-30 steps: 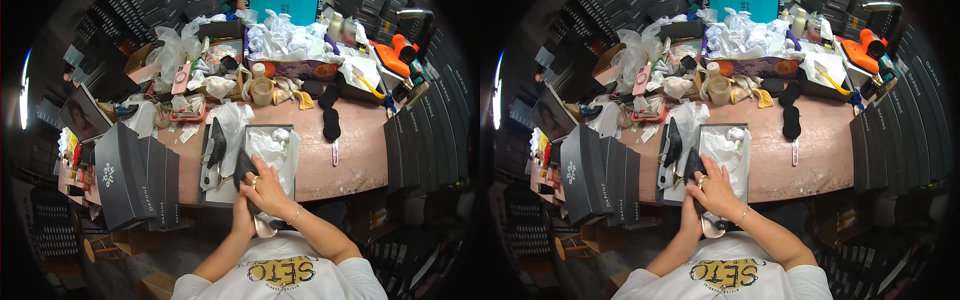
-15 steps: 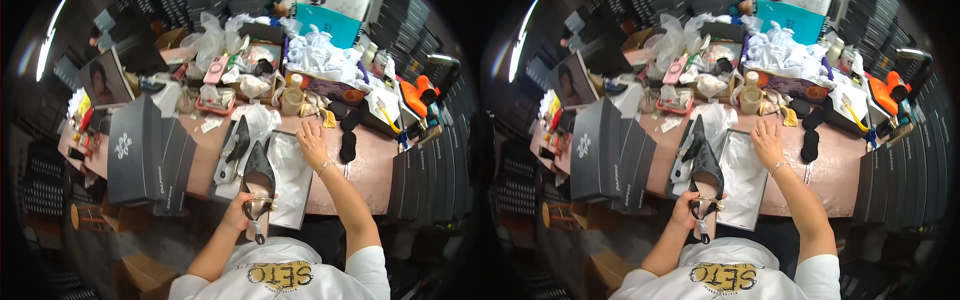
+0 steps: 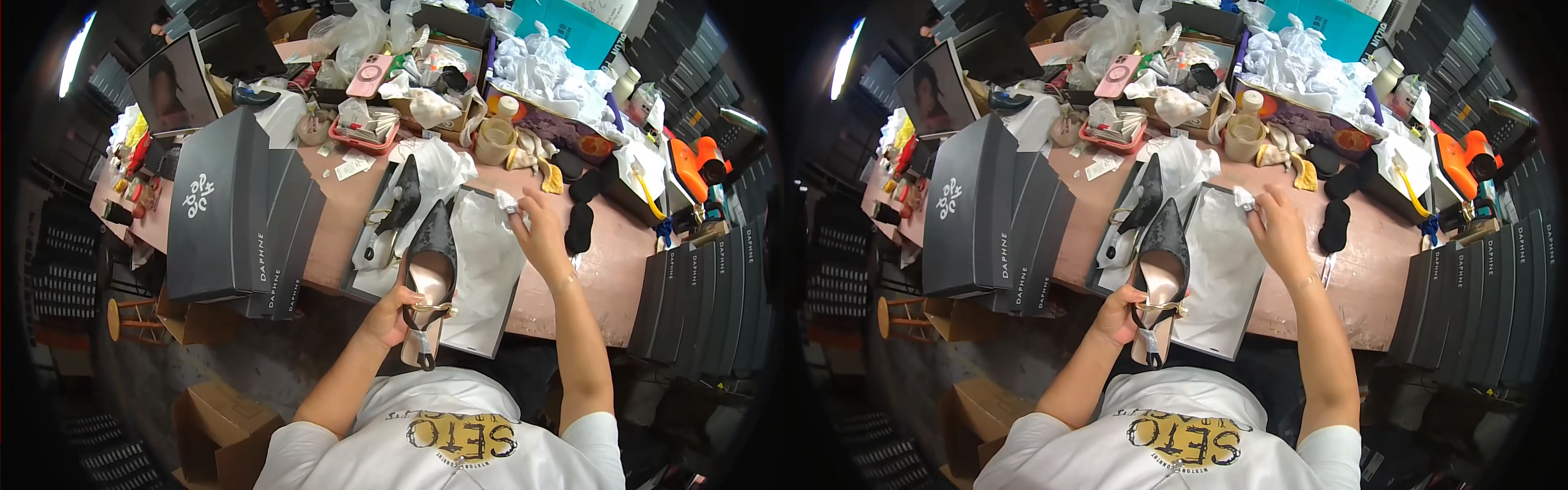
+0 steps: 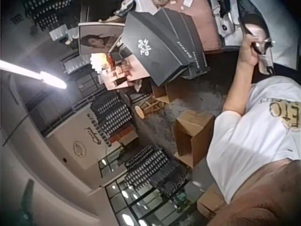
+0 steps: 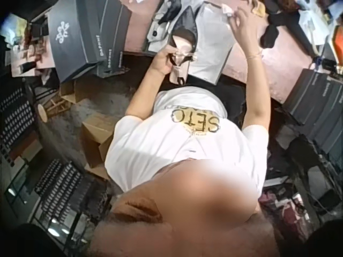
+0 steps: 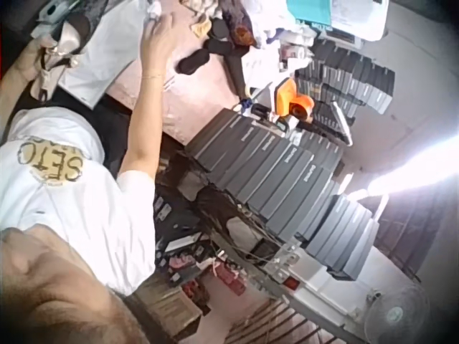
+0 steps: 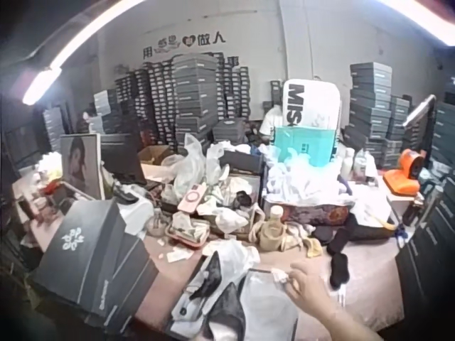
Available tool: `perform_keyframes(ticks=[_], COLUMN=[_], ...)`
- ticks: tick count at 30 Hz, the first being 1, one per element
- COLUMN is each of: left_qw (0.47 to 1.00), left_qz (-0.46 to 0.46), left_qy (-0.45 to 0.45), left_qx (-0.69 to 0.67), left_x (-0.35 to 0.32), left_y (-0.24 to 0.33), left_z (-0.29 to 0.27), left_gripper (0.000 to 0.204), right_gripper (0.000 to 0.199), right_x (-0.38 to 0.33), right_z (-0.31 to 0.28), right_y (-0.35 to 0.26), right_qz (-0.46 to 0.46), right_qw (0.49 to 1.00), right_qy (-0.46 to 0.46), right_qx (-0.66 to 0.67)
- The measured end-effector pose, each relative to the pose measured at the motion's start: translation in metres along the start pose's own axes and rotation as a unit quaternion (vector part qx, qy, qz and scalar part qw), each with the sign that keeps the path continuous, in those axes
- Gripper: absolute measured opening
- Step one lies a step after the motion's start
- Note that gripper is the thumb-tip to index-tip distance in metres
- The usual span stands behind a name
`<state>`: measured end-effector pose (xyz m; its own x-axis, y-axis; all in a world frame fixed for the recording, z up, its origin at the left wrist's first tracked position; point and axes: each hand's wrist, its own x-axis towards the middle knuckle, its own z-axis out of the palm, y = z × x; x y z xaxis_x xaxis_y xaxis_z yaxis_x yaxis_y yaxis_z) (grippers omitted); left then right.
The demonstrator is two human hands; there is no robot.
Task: Packing and inspecting shoes into boxes with wrapping paper.
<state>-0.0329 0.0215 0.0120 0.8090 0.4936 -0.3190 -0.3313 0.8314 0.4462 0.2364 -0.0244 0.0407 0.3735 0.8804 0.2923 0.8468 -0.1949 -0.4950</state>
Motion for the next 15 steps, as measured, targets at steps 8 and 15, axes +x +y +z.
perform_keyframes(ticks=[8, 15], left_qw=[0.999, 0.992], left_qz=[-0.018, -0.034], left_qy=[0.022, -0.015], left_qx=[0.042, 0.117], left_x=[0.011, 0.011], left_y=[-0.003, -0.007], left_z=[0.012, 0.017], left_gripper=[0.086, 0.102], right_gripper=[0.022, 0.019], right_x=[-0.047, -0.06], right_z=[0.012, 0.004], right_y=[-0.081, -0.086], right_qz=[-0.219, -0.236], right_qw=[0.964, 0.963], right_qy=[-0.148, -0.119], right_qx=[0.03, -0.046])
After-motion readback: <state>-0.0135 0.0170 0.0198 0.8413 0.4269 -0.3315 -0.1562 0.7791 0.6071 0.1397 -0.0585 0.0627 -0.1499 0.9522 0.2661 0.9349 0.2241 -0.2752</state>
